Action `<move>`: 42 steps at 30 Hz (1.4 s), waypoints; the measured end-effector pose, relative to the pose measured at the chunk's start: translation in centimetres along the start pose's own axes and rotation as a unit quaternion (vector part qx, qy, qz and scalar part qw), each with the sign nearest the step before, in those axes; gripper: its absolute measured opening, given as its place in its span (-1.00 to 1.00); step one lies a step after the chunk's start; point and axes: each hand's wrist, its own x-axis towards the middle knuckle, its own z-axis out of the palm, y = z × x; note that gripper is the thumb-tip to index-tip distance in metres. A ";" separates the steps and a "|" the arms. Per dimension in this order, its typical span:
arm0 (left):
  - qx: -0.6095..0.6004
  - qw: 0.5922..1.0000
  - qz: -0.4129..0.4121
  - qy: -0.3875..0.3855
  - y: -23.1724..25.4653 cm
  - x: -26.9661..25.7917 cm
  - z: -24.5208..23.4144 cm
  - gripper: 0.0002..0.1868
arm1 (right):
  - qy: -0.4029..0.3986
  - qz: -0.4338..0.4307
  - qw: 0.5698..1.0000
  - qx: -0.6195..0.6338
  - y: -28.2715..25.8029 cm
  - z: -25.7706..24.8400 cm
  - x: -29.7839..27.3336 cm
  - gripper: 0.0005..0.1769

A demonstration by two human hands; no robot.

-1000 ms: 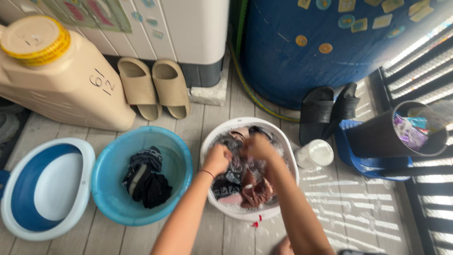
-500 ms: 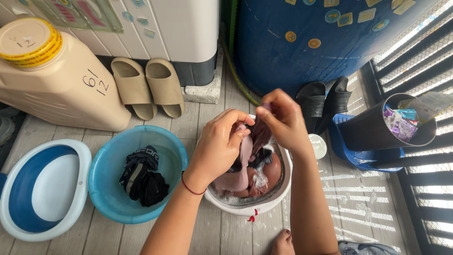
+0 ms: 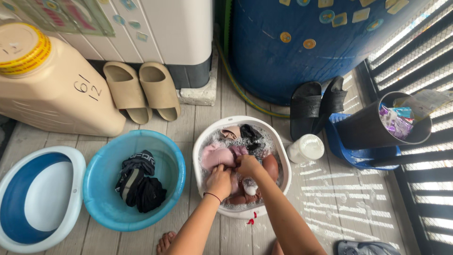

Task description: The person washes several items of clothing by hand in a white bucket of soapy water, scrubbing different parts of each garment and then moving them into a blue basin.

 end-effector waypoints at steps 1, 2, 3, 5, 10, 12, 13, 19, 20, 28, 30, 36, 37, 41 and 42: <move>0.021 1.000 0.011 0.016 -0.7 -0.1 1.4 -0.66 | -0.004 -0.018 1.000 -0.009 -0.4 0.4 -0.3 -0.63; 0.041 0.998 0.023 0.031 -1.5 -0.2 2.4 -0.62 | 0.026 -0.029 0.999 0.012 -0.8 0.8 -1.1 -0.60; 0.065 0.996 0.035 0.049 -2.2 0.1 3.0 -0.58 | 0.058 -0.043 0.997 0.033 -1.6 1.1 -1.7 -0.58; 0.109 0.991 -0.040 -0.071 -2.3 1.0 3.5 -0.48 | 0.084 -0.049 0.994 0.051 -2.7 0.9 -2.9 -0.60; 0.104 0.974 -0.102 -0.171 0.7 1.3 -0.4 -0.51 | 0.030 -0.047 0.997 0.056 -3.1 0.1 -4.1 -0.73; 0.074 0.978 -0.088 -0.172 2.6 1.4 -3.2 -0.54 | -0.029 -0.017 0.999 0.020 -2.7 -1.5 -3.0 -0.71; 0.064 0.988 -0.077 -0.114 3.2 1.3 -4.2 -0.49 | -0.059 0.000 0.998 0.006 -2.7 -2.4 -2.8 -0.69; 0.015 0.992 0.079 0.097 2.6 2.0 -3.9 -0.27 | 0.099 0.131 0.985 -0.042 -11.3 -13.0 -6.0 -0.60; 0.053 0.995 0.071 0.040 2.2 1.6 -3.6 -0.22 | 0.127 0.092 0.987 0.036 -12.1 -14.4 -6.2 -0.61; -0.033 0.995 -0.002 -0.097 1.9 2.7 -4.3 -0.17 | 0.151 -0.045 0.777 0.609 -3.6 -7.0 -5.4 -0.67; -0.051 0.993 -0.004 -0.106 2.3 3.1 -4.7 -0.02 | 0.233 0.121 0.844 0.468 2.2 1.3 -7.8 -0.64; -0.064 0.991 -0.009 -0.121 2.4 4.0 -5.3 -0.32 | 0.212 0.517 0.829 0.018 5.5 17.9 -26.5 -0.46; -0.059 0.990 -0.011 -0.126 2.5 4.3 -5.7 -0.33 | 0.236 0.529 0.815 -0.001 5.8 18.6 -26.8 -0.42; -0.042 0.990 -0.016 -0.135 3.1 4.8 -6.2 -0.34 | 0.322 0.555 0.764 0.062 6.5 20.0 -26.4 -0.34; -0.039 0.990 -0.017 -0.137 3.1 4.8 -6.2 -0.34 | 0.331 0.559 0.758 0.053 6.4 20.2 -26.4 -0.33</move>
